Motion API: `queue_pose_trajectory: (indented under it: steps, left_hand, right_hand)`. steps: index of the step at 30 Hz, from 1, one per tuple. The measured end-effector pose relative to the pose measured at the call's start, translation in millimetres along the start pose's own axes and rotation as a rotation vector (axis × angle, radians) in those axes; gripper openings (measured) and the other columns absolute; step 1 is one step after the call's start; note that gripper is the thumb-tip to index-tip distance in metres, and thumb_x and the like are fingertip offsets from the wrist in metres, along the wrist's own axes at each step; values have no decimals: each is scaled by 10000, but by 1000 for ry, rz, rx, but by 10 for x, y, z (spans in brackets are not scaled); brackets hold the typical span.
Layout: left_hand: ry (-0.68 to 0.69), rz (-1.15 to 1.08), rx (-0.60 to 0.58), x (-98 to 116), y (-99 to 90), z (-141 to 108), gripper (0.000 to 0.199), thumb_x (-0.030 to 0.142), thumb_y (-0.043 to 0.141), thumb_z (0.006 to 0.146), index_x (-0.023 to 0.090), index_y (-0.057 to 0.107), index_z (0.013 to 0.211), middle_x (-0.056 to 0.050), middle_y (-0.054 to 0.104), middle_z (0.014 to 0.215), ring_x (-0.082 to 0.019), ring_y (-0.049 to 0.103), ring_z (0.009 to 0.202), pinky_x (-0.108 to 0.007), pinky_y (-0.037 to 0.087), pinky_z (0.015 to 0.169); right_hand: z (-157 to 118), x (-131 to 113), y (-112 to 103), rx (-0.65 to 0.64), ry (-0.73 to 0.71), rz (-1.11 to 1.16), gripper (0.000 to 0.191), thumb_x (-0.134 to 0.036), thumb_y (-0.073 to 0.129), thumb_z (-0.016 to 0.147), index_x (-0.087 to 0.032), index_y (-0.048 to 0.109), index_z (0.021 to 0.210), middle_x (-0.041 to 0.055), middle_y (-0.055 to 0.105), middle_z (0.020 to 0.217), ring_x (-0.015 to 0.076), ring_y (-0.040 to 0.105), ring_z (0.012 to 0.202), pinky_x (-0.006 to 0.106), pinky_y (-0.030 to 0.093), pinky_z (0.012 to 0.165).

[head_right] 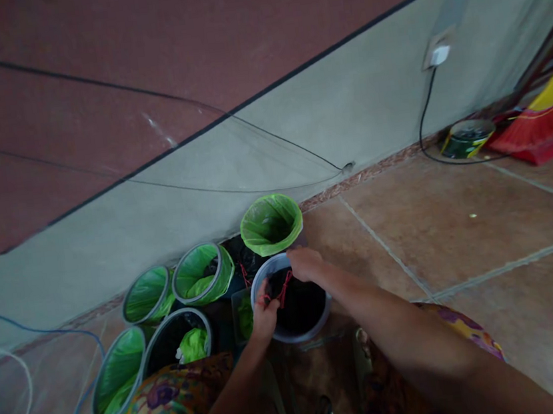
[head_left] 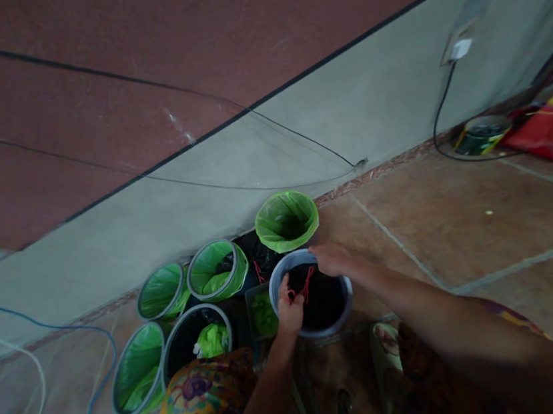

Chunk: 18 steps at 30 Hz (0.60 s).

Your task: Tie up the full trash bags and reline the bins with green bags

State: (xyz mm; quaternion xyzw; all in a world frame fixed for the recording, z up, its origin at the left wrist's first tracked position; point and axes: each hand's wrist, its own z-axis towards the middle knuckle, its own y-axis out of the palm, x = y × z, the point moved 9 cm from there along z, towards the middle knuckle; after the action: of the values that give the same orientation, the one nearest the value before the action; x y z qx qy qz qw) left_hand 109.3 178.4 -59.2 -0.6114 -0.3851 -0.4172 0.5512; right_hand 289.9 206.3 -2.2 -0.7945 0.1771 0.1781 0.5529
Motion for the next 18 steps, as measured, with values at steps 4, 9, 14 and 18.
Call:
queue_pose_trajectory:
  steps: [4,9,14,18]
  left_hand:
    - [-70,6,-119,-104,102,-94,865,47,591,525,140,467,1376,-123,468,1439,-268,392,1360,-397,263,1167]
    - [-88,116,-147,-155,266,-171,769,61,674,491,230,591,1237,-77,585,1327,-279,496,1266,-414,350,1104]
    - [-70,117,-210,-142,419,-125,92,216,585,722,223,675,703,-58,714,740,-230,658,765,-353,516,774]
    - [-72,111,-120,-132,247,-48,65,197,608,696,223,662,719,-45,701,725,-218,650,739,-342,511,780]
  right_hand:
    - [-83,-103,254,-138,-109,-118,720,-81,602,733,-118,416,1427,219,538,1339,309,570,1168,350,462,944]
    - [-200,-199,593,-237,-162,-183,580,-68,667,678,-57,586,1253,232,635,1185,338,612,1087,353,477,906]
    - [-178,-190,630,-235,-151,-250,254,-9,552,742,-77,714,924,204,699,1026,312,649,1019,345,489,847]
    - [-76,-184,537,-195,-168,-248,283,-62,459,816,-115,686,977,162,693,1058,267,643,1023,311,473,824]
